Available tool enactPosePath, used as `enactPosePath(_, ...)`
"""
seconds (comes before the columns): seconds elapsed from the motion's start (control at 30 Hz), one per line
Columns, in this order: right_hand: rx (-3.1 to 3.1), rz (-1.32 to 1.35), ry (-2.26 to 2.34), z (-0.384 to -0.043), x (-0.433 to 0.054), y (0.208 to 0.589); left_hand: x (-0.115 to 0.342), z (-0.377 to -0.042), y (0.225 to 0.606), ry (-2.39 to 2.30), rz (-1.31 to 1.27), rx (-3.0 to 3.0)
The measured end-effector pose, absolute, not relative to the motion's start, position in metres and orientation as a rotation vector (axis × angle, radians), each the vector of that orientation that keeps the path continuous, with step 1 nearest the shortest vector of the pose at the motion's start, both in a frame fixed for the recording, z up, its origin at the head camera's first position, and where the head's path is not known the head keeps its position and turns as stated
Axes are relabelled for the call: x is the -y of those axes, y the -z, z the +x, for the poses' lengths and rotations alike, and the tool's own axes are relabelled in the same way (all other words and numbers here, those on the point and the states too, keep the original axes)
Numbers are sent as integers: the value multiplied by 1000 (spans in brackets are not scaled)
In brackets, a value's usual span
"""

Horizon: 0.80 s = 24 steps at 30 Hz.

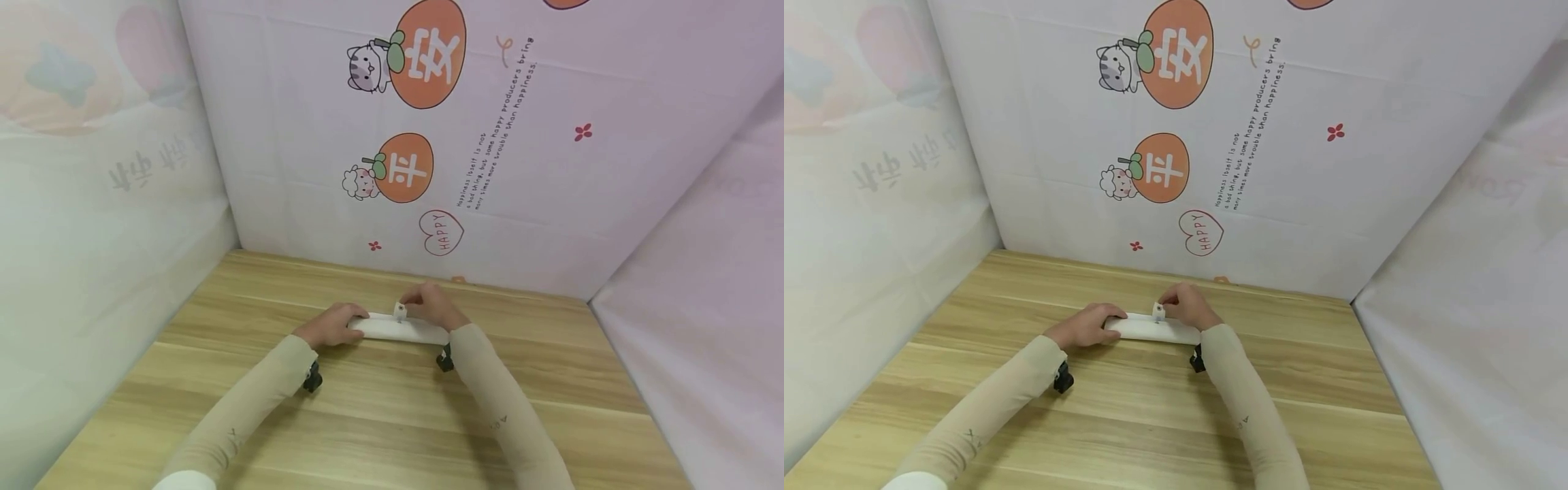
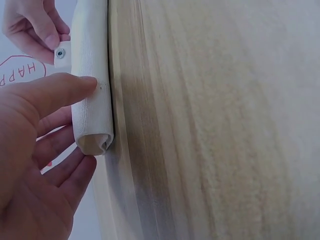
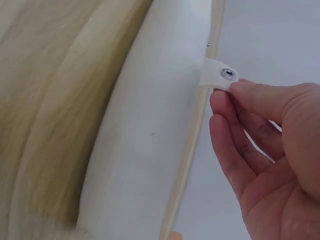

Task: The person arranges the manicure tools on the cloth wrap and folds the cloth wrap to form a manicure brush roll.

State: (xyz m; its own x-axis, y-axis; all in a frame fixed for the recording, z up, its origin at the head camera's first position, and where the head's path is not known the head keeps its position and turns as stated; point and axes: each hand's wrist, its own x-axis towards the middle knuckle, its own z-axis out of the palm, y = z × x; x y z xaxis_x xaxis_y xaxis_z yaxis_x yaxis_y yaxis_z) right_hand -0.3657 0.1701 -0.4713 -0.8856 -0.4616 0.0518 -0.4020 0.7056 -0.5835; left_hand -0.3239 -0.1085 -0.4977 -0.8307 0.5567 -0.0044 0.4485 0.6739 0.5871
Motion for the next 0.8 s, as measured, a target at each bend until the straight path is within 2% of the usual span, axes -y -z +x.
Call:
enactPosePath(0.63,-2782,-895,802,-341,-168,469,108,-325,497,-872,804,-2705)
enactPosePath(0.8,-2833,-1054,625,-334,-166,469,107,-324,494,-861,829,-2699)
